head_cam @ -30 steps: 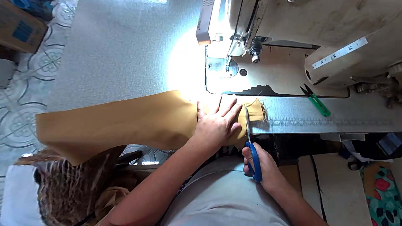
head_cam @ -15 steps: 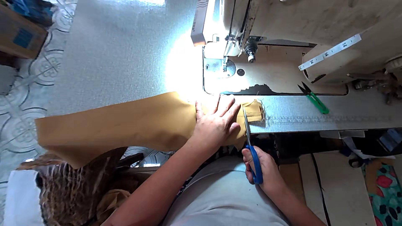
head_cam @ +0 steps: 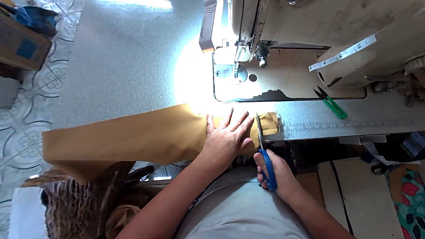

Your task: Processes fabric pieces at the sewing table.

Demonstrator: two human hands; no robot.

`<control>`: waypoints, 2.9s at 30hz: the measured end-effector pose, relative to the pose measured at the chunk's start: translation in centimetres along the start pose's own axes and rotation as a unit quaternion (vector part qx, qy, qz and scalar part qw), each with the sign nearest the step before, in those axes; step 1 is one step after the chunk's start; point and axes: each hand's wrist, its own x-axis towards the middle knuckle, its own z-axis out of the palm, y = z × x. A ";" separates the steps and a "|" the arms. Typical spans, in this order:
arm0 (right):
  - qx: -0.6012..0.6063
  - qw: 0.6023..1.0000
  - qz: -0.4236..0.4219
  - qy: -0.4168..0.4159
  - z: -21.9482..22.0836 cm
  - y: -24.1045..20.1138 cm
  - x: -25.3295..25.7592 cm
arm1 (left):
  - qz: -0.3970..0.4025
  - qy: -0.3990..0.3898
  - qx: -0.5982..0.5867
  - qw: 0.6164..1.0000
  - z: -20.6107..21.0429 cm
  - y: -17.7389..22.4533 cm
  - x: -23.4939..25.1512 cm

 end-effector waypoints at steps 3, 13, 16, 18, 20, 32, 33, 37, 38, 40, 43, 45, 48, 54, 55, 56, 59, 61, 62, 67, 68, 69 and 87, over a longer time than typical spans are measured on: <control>0.023 0.999 -0.034 0.021 0.3 1.1 0.2 | 0.001 -0.001 -0.003 1.000 0.0 0.0 0.0; 0.074 0.996 -0.037 0.026 0.4 1.2 -0.4 | 0.000 0.002 -0.001 1.000 0.0 0.1 0.0; 0.039 0.999 -0.005 -0.024 -0.5 0.3 -0.4 | 0.004 0.006 0.000 1.000 0.2 0.1 -0.4; 0.019 0.999 0.012 -0.042 -0.9 -0.5 -0.2 | 0.008 0.001 -0.003 1.000 0.3 0.2 -0.7; 0.022 0.999 0.016 -0.037 -0.9 -0.7 0.2 | 0.009 0.005 -0.008 1.000 0.3 0.4 -1.0; 0.214 0.976 -0.007 -0.041 -1.3 0.1 0.3 | 0.011 -0.019 -0.032 0.999 -0.4 0.1 -0.7; 0.264 0.963 -0.012 -0.043 -1.2 0.5 0.3 | 0.004 -0.026 -0.042 0.999 -0.7 -0.4 -0.5; 0.489 0.864 -0.100 0.068 -0.3 2.8 -0.9 | -0.053 0.006 -0.004 0.999 -2.4 -5.0 1.5; 0.500 0.853 -0.124 0.089 -1.0 3.1 -1.2 | -0.069 0.023 0.033 0.997 -3.0 -6.3 2.1; 0.469 0.860 -0.163 0.121 -3.7 3.4 -1.8 | -0.072 0.042 0.097 0.992 -5.0 -8.5 3.4; 0.310 0.900 -0.137 0.274 -11.3 2.5 -2.8 | 0.050 0.085 0.094 0.991 -6.6 -11.6 4.3; 0.132 0.914 -0.039 0.382 -17.2 2.1 -3.7 | 0.117 0.054 0.047 0.991 -6.3 -14.1 4.5; -0.121 0.883 0.101 0.443 -24.1 2.2 -3.7 | 0.093 0.049 0.005 0.994 -4.0 -16.2 3.5; -0.331 0.807 0.164 0.461 -28.9 0.8 -0.1 | -0.001 0.050 0.024 0.998 -2.3 -9.1 1.9; -0.345 0.803 0.138 0.467 -29.1 0.8 0.4 | -0.011 0.046 0.021 0.999 -1.8 -7.9 1.9; -0.356 0.798 0.102 0.475 -29.1 0.9 0.7 | -0.021 0.041 0.017 0.999 -1.3 -6.8 2.0; -0.372 0.800 -0.034 0.470 -26.5 0.1 -0.1 | -0.039 0.051 0.014 0.998 -0.3 -4.2 2.6; -0.362 0.850 -0.134 0.358 -20.9 -0.8 -1.9 | -0.050 0.065 0.023 0.996 0.1 -3.3 3.0; -0.331 0.892 -0.167 0.257 -17.3 -0.7 -2.4 | -0.055 0.074 0.026 0.995 0.2 -3.0 3.3; -0.119 0.959 -0.148 -0.212 -0.2 2.6 3.7 | -0.090 0.071 0.029 0.993 0.4 -1.2 3.9; -0.081 0.961 -0.139 -0.224 2.0 2.5 4.8 | -0.093 0.074 0.025 0.993 0.4 -1.0 4.0; -0.047 0.965 -0.130 -0.224 3.6 2.0 5.3 | -0.095 0.075 0.025 0.992 0.4 -0.9 4.1; -0.401 0.843 -0.239 0.268 -12.6 -2.6 -1.8 | -0.026 0.000 -0.052 0.998 -0.8 0.1 2.4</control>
